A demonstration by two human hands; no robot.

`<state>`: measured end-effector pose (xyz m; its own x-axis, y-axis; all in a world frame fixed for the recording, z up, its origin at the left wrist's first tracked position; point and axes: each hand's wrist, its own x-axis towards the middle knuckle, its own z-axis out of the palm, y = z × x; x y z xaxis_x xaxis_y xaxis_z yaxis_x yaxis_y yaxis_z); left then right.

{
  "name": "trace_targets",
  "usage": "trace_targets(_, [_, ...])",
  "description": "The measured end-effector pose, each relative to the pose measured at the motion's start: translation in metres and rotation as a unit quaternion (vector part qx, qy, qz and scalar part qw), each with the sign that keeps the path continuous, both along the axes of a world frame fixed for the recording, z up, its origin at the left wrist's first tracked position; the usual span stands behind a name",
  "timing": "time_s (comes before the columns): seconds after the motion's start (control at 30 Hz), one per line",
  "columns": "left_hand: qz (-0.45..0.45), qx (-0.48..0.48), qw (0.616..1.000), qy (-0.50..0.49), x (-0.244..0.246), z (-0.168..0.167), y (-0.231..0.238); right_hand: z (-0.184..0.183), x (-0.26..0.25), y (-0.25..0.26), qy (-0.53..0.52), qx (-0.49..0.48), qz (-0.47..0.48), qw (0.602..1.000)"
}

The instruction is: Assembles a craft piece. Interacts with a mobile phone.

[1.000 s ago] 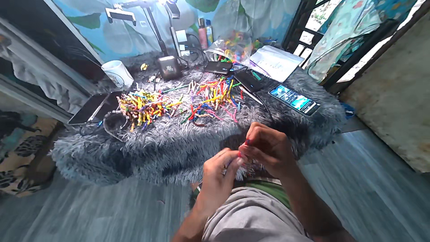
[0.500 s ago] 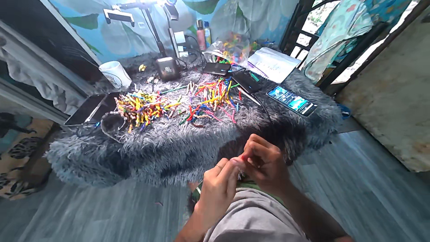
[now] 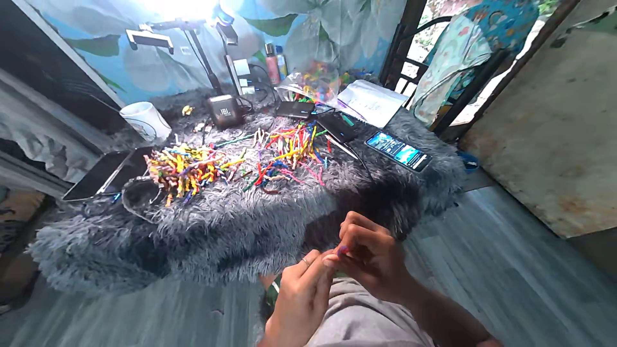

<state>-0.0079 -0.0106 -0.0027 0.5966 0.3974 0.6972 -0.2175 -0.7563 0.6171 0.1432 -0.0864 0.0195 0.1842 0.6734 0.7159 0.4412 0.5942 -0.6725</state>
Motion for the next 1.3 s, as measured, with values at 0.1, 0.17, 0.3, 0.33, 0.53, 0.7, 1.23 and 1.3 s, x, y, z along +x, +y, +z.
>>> trace_targets(0.1, [-0.056,-0.093,0.994,-0.004,-0.002,-0.003,0.002,-0.001,0.005,0.001,0.024,-0.035,0.096,0.994])
trace_targets(0.17, [-0.158,-0.183,0.97,-0.008,-0.006,-0.002,0.007,-0.001,0.014,0.002,0.025,-0.046,0.2,0.978])
trace_targets(0.3, [-0.22,-0.222,0.95,-0.012,-0.006,-0.001,0.007,-0.001,0.014,0.003,0.055,-0.028,0.169,0.984])
trace_targets(0.33, [-0.166,-0.19,0.967,-0.024,-0.004,-0.002,0.004,-0.002,0.012,0.003,0.066,-0.026,0.138,0.988])
trace_targets(0.53, [0.048,0.023,0.998,-0.017,0.005,-0.012,-0.005,-0.012,0.001,0.01,0.132,-0.056,0.093,0.985])
trace_targets(0.7, [-0.389,-0.388,0.835,-0.01,-0.009,-0.003,0.004,-0.01,0.018,0.012,0.099,-0.074,0.314,0.941])
trace_targets(1.23, [0.29,0.156,0.923,0.198,-0.012,0.018,0.082,-0.027,0.007,0.027,0.099,-0.156,-0.008,0.983])
trace_targets(1.3, [0.379,0.118,0.874,0.281,-0.022,0.044,0.126,-0.029,0.009,0.027,0.103,-0.179,0.006,0.978])
